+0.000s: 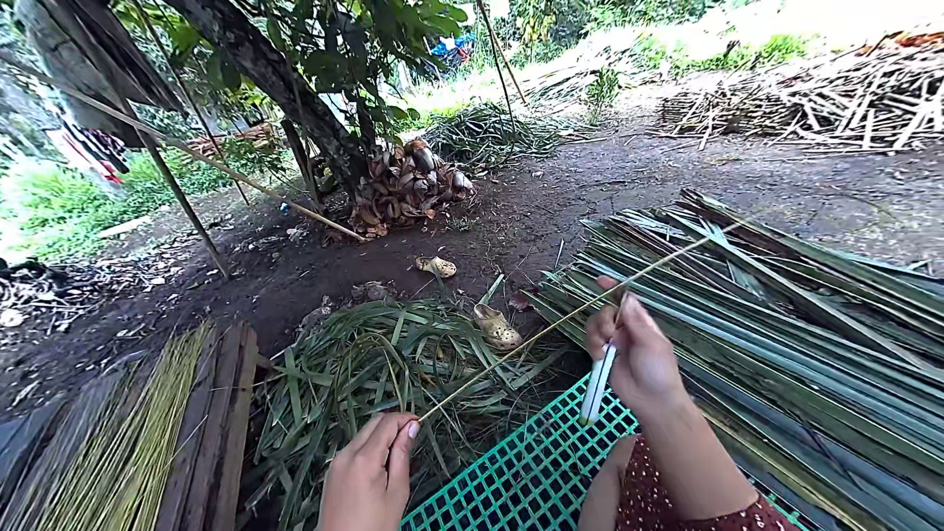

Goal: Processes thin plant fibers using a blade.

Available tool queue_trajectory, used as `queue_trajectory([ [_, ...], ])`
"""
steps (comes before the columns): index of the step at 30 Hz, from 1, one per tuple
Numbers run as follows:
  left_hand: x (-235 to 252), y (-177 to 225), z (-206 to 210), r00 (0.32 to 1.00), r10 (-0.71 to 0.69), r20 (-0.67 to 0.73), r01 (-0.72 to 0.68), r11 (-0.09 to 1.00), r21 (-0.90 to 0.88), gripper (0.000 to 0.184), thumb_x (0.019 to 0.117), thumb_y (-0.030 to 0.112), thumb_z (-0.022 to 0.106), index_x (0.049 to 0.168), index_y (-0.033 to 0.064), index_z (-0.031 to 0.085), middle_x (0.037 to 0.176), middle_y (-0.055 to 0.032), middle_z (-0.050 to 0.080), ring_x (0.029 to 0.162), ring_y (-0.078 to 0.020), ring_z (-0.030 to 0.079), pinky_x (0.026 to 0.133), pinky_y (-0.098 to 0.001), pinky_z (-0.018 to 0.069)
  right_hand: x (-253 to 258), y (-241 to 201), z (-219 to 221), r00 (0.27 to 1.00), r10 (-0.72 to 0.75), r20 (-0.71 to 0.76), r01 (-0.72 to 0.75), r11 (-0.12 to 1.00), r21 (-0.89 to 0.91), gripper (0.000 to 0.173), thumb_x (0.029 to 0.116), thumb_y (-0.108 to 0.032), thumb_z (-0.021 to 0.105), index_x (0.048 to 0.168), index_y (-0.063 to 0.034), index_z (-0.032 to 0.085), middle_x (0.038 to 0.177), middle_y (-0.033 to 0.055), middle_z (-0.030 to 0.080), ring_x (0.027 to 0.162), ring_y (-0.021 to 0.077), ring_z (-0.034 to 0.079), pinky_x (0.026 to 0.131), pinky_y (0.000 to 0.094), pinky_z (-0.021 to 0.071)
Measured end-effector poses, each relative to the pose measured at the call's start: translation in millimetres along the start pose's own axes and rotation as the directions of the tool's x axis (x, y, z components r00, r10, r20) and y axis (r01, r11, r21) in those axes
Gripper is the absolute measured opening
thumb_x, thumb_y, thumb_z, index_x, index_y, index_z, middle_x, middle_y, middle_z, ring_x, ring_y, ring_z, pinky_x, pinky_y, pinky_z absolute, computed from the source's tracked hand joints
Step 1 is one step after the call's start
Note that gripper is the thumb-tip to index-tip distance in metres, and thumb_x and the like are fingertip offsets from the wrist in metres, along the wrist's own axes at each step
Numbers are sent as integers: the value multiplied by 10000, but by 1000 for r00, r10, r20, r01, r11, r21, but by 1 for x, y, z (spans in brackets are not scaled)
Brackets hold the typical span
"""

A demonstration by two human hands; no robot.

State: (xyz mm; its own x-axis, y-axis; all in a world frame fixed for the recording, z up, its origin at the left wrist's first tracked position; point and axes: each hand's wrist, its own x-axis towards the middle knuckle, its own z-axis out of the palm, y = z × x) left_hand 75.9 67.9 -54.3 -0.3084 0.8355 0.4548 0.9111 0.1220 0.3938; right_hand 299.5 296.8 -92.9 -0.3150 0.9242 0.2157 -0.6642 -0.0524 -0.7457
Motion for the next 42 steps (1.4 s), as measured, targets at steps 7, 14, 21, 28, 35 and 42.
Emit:
queue_trajectory([
  [7, 0, 25, 15, 991, 92, 97, -78, 988, -133, 247, 1013, 142, 541, 981, 9, 746, 837, -97, 724, 717, -133, 680, 696, -253, 562, -64, 49, 54, 712, 400, 577, -370, 912, -176, 338, 1071, -194, 415, 1285, -99, 657, 666, -140, 607, 563, -24, 561, 559, 168, 499],
  [14, -2, 13, 19, 989, 143, -23, -144, 990, -6, 307, 1035, 244, 486, 954, 79, 732, 780, -32, 700, 629, -118, 644, 578, -274, 539, -55, 37, 62, 917, 260, 301, -250, 966, -73, 365, 1088, -175, 355, 1291, -35, 624, 594, -119, 550, 493, -18, 528, 509, 152, 488],
  [21, -1, 25, 19, 965, 232, -122, -219, 969, 113, 319, 1029, 233, 456, 859, 93, 687, 694, -26, 650, 592, -133, 634, 516, -282, 508, -78, 39, 73, 647, 435, 626, -450, 881, -147, 388, 1074, -199, 382, 1425, -108, 520, 711, -151, 560, 587, -36, 538, 569, 136, 484],
  [28, -3, 35, 9, 984, -90, 152, 148, 890, -431, 267, 1020, 186, 491, 853, 88, 674, 660, 101, 555, 592, 74, 493, 550, -120, 400, -89, 53, 76, 739, 355, 573, -358, 927, -112, 219, 1049, -174, 495, 1124, -127, 696, 672, -157, 576, 539, -64, 512, 504, 115, 443],
  [35, -3, 35, -2, 975, -100, 199, 187, 854, -485, 256, 1032, 138, 478, 879, 98, 679, 608, 148, 465, 518, 98, 391, 480, -98, 320, -44, 33, 46, 935, 193, 296, -192, 981, -35, 345, 1066, -163, 400, 1301, -41, 620, 586, -136, 550, 470, -42, 494, 472, 128, 446],
  [42, -2, 38, -7, 976, -99, 193, 150, 951, -271, 260, 1030, 143, 490, 916, 36, 698, 579, 53, 495, 490, 5, 419, 476, -190, 359, -42, 27, 47, 880, 308, 361, -319, 947, -30, 379, 1056, -197, 404, 1359, -52, 579, 565, -150, 511, 451, -41, 467, 454, 134, 420],
])
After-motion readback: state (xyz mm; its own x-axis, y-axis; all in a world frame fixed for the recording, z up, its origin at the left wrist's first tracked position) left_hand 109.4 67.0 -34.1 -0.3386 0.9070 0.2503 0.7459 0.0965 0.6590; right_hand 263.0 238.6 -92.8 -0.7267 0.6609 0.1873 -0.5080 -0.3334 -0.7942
